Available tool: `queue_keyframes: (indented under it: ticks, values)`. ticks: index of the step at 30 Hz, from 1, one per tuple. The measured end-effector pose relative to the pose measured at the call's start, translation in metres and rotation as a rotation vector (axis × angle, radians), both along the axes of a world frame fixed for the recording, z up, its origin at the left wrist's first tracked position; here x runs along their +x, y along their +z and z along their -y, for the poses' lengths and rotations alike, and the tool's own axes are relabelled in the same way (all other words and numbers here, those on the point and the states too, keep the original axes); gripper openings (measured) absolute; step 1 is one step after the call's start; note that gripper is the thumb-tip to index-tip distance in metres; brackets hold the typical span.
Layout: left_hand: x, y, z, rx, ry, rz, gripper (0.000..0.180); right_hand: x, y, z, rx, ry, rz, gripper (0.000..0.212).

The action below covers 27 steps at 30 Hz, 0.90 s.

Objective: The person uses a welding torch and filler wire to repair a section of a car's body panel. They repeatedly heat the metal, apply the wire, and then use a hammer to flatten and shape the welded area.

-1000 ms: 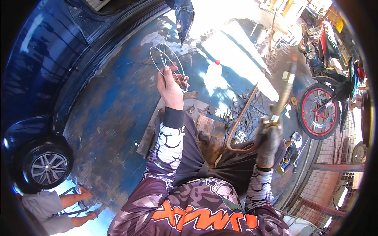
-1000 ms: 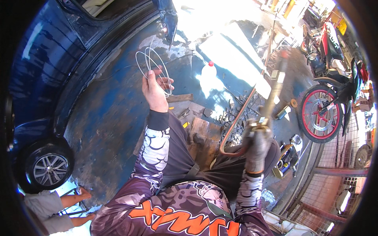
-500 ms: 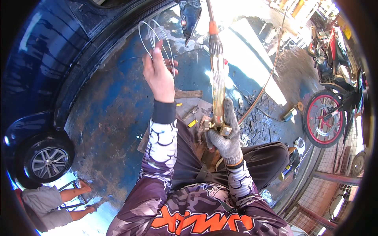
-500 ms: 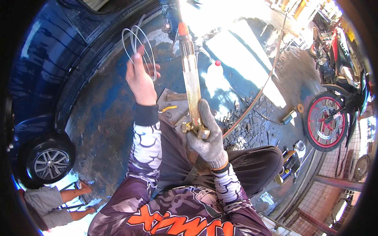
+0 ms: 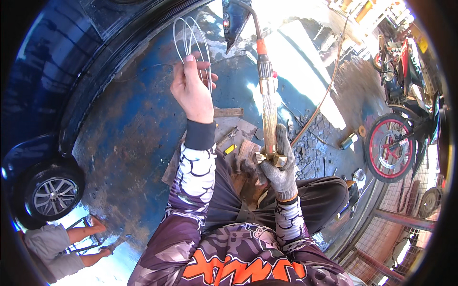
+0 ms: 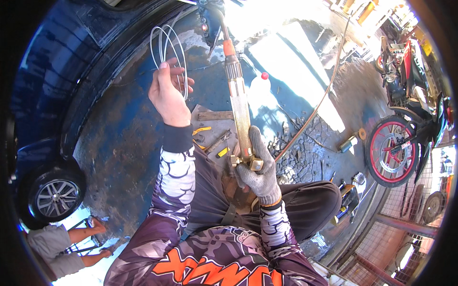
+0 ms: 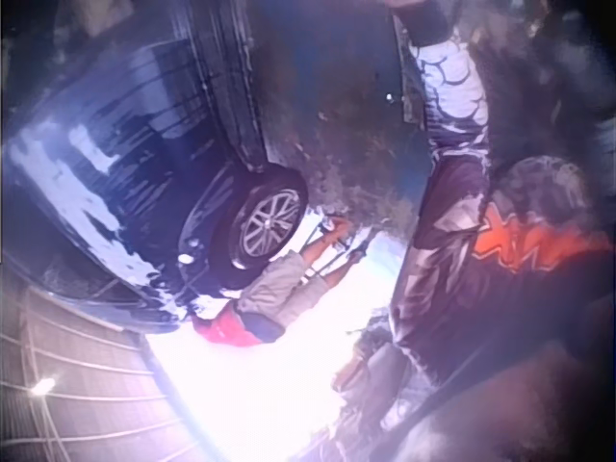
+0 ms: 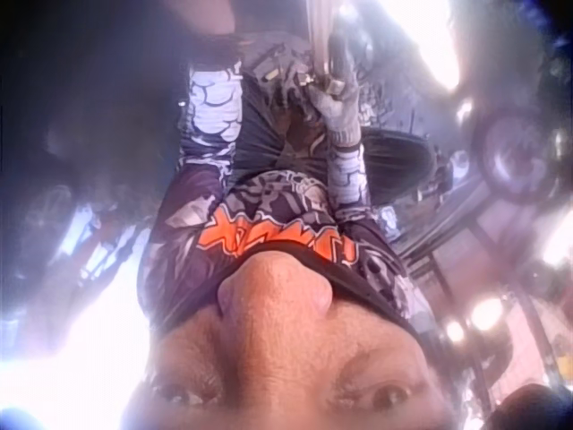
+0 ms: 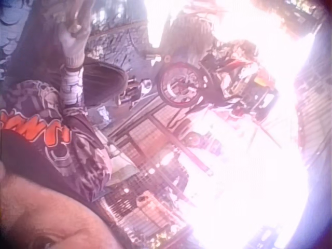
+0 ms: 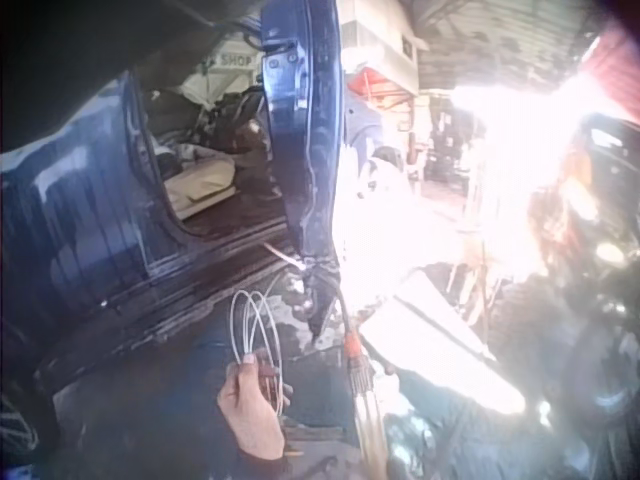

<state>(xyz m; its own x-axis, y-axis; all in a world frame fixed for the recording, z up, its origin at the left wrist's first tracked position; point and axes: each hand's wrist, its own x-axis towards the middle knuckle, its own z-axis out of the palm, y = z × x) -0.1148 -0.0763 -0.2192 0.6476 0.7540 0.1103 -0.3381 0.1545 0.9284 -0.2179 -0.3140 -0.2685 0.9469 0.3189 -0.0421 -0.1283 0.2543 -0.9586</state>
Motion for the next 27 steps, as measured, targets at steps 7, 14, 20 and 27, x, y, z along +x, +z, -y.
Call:
queue_keyframes:
  ticks: [7,14,20,27]
  values:
    - [-0.026,-0.011,0.022,-0.188,-0.073,-0.032,0.041,-0.016,-0.01,0.007,-0.049,0.013,-0.011,0.095]
    - [-0.028,-0.008,0.019,-0.352,-0.151,0.041,0.044,-0.042,-0.018,0.02,-0.304,-0.111,0.049,0.103]
    - [-0.026,-0.011,0.009,-0.439,-0.154,0.076,0.044,-0.053,0.005,0.034,-0.004,-0.128,0.053,0.117]
    - [-0.029,-0.01,0.009,-0.435,-0.154,0.09,0.043,-0.028,0.047,0.084,0.137,-0.296,0.358,0.066]
